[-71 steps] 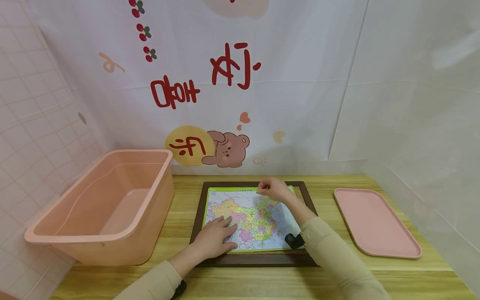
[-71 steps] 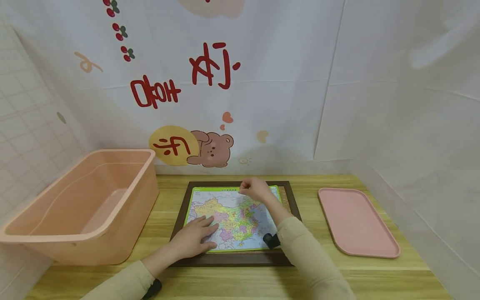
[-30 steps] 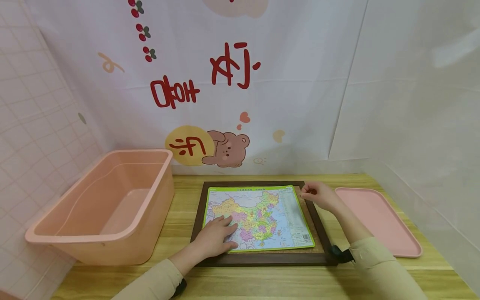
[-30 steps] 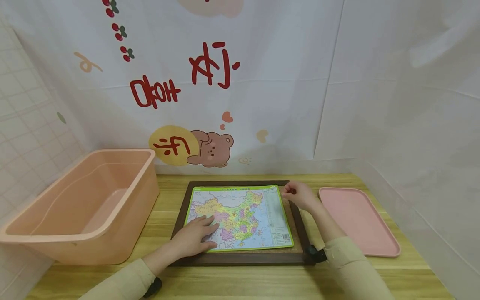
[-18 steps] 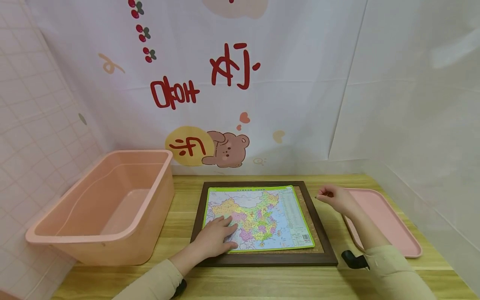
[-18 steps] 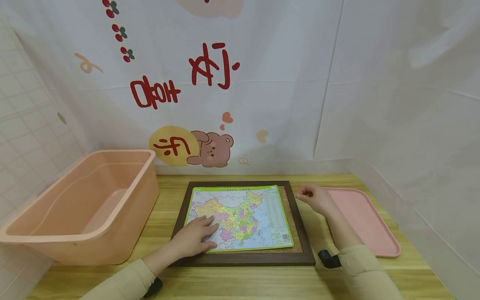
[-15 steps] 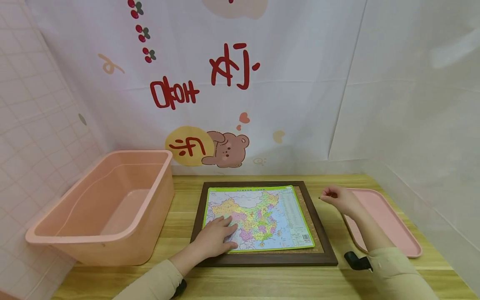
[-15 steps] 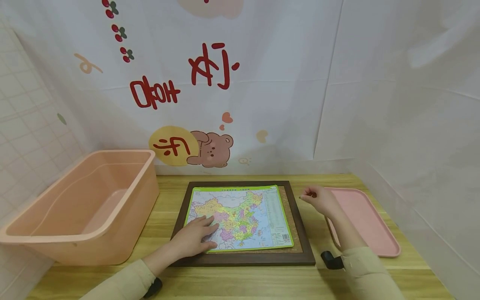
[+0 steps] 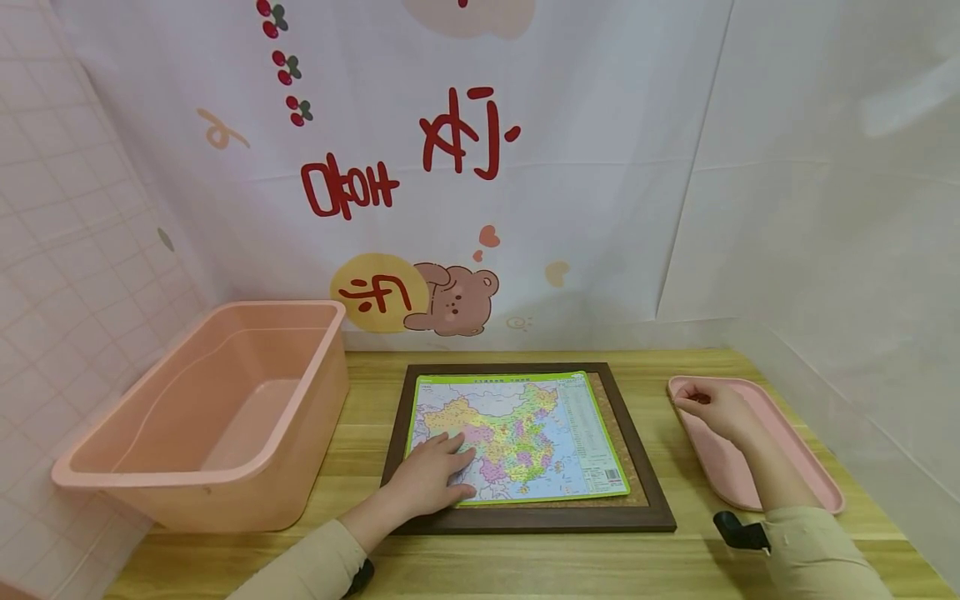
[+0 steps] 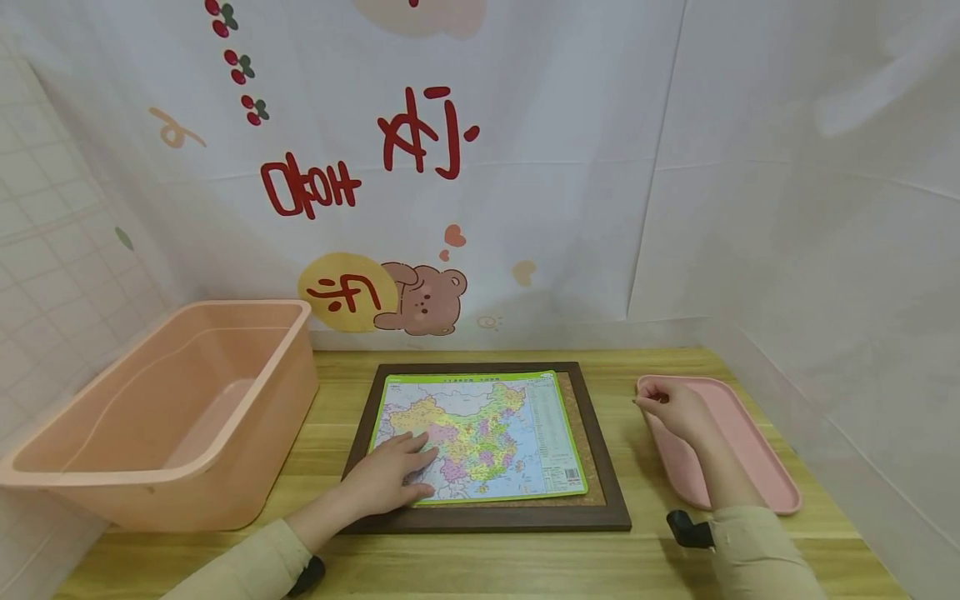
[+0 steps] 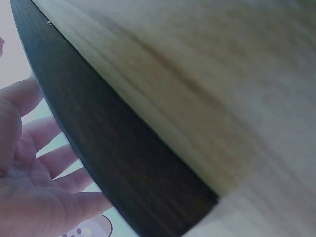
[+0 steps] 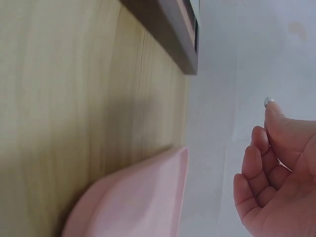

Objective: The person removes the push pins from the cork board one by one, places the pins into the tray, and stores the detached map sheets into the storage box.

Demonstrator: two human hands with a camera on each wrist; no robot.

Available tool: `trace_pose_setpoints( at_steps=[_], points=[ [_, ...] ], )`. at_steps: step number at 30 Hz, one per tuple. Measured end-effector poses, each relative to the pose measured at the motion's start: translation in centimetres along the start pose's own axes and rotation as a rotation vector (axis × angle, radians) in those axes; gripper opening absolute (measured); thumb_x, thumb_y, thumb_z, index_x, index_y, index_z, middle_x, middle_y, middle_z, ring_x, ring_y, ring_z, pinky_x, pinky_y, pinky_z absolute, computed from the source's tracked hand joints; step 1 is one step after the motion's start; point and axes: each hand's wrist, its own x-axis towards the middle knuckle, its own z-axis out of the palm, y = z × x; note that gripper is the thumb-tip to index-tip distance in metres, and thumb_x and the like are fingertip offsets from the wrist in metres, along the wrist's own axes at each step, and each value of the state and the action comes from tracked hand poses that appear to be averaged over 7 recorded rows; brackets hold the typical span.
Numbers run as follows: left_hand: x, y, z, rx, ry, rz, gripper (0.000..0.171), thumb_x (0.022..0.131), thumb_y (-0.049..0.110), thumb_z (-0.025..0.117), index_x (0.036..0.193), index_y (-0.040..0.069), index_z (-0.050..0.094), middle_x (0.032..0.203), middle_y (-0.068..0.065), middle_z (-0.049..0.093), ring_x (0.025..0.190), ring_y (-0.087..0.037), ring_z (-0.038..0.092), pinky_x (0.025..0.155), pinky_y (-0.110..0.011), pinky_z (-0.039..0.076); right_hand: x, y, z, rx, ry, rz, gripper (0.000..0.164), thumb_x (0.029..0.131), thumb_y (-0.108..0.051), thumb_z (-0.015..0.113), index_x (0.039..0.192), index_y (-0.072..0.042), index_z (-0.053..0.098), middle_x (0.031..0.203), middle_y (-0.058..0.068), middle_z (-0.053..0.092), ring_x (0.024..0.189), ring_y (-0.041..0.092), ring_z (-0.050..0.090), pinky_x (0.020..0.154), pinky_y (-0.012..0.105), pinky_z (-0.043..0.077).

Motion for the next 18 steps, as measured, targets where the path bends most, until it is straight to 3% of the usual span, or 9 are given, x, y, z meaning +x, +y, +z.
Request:
trace_pose_setpoints(
  at_steps=[8,12,18],
  points=[
    [0.0,0.1,-0.1,-0.002,-0.002,0.001,0.058,0.089,0.038,0.073,0.135,0.004,0.062,0.144,-0.021,0.05,0.131,-0.045,0.046,0.101,-0.061,0.041,-0.7,1.8,-1.2,-0.07,0.041,0.008,0.018,0.099,-0.018,0.064,0.093,-0.001,0.066,0.09,0.008,0.064,0.077,0.018,0.053,0.066,0.035,0.045],
    [0.0,0.1,-0.1,0.0,-0.005,-0.005,0.058,0.089,0.038,0.073,0.135,0.005,0.062,0.144,-0.02,0.05,0.131,-0.045,0.046,0.101,-0.061,0.041,-0.8,2.9,-1.8,-0.034,0.046,-0.012,0.017,0.098,-0.011,0.063,0.088,0.002,0.065,0.086,0.008,0.06,0.073,0.015,0.049,0.063,0.031,0.042],
    [0.0,0.1,-0.2,0.001,-0.004,-0.002,0.059,0.089,0.038,0.073,0.135,0.005,0.061,0.144,-0.021,0.05,0.131,-0.045,0.046,0.1,-0.061,0.041,-1.1,4.2,-2.6,-0.004,-0.001,0.073,0.02,0.101,-0.011,0.058,0.089,0.005,0.059,0.085,0.009,0.056,0.072,0.017,0.047,0.064,0.032,0.04]
  ],
)
